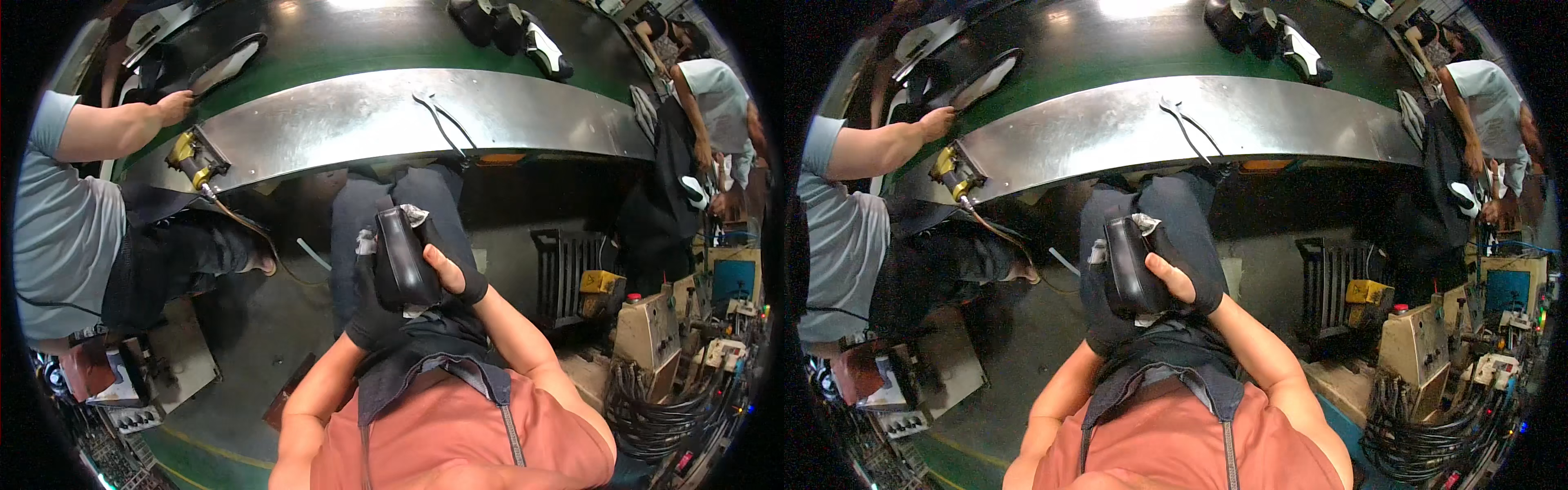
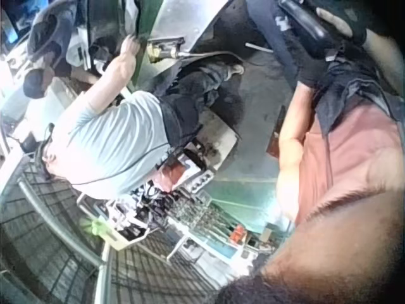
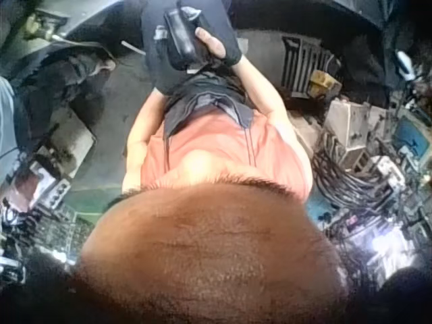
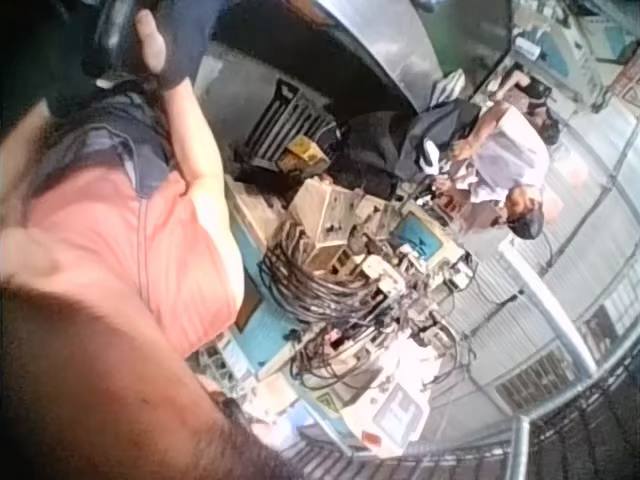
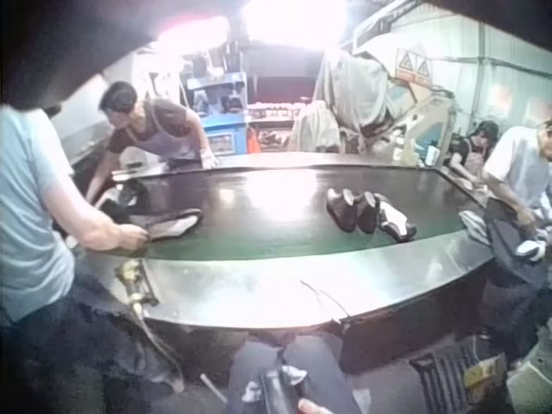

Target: The person uses pliers to trim excess material from the edges of shoe parts on a conveyor belt. They pick up each part, trim it, and place it back on the belt. The task is performed in a factory setting with other workers visible.

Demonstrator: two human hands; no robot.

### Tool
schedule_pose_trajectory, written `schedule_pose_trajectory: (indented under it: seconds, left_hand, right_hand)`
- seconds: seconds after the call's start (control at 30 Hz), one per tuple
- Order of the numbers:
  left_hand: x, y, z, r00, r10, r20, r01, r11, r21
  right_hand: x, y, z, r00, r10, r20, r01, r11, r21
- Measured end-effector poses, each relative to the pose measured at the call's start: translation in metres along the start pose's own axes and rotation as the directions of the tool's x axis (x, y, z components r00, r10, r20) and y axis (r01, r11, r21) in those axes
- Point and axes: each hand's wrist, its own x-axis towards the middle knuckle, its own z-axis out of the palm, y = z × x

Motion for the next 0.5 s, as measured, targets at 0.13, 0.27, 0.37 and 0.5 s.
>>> schedule_pose_trajectory:
  seconds: [0.13,0.27,0.37,0.5]
  left_hand:
    - [-0.01,0.0,-0.015,0.952,-0.128,0.279,-0.011,0.894,0.449]
    - [0.016,0.027,-0.041,0.799,-0.042,0.6,-0.502,0.503,0.703]
    - [0.021,0.032,-0.033,0.888,-0.056,0.456,-0.22,0.819,0.53]
    - [0.017,0.01,-0.031,0.951,-0.16,0.264,0.149,0.987,0.06]
  right_hand:
    - [-0.009,-0.011,-0.013,0.992,-0.12,-0.046,0.104,0.957,-0.272]
    - [-0.003,-0.031,-0.016,0.982,-0.174,-0.067,0.137,0.919,-0.37]
    - [0.004,-0.042,-0.021,0.98,-0.196,0.036,0.177,0.768,-0.616]
    - [-0.003,-0.037,-0.012,0.986,-0.145,0.078,0.164,0.844,-0.51]
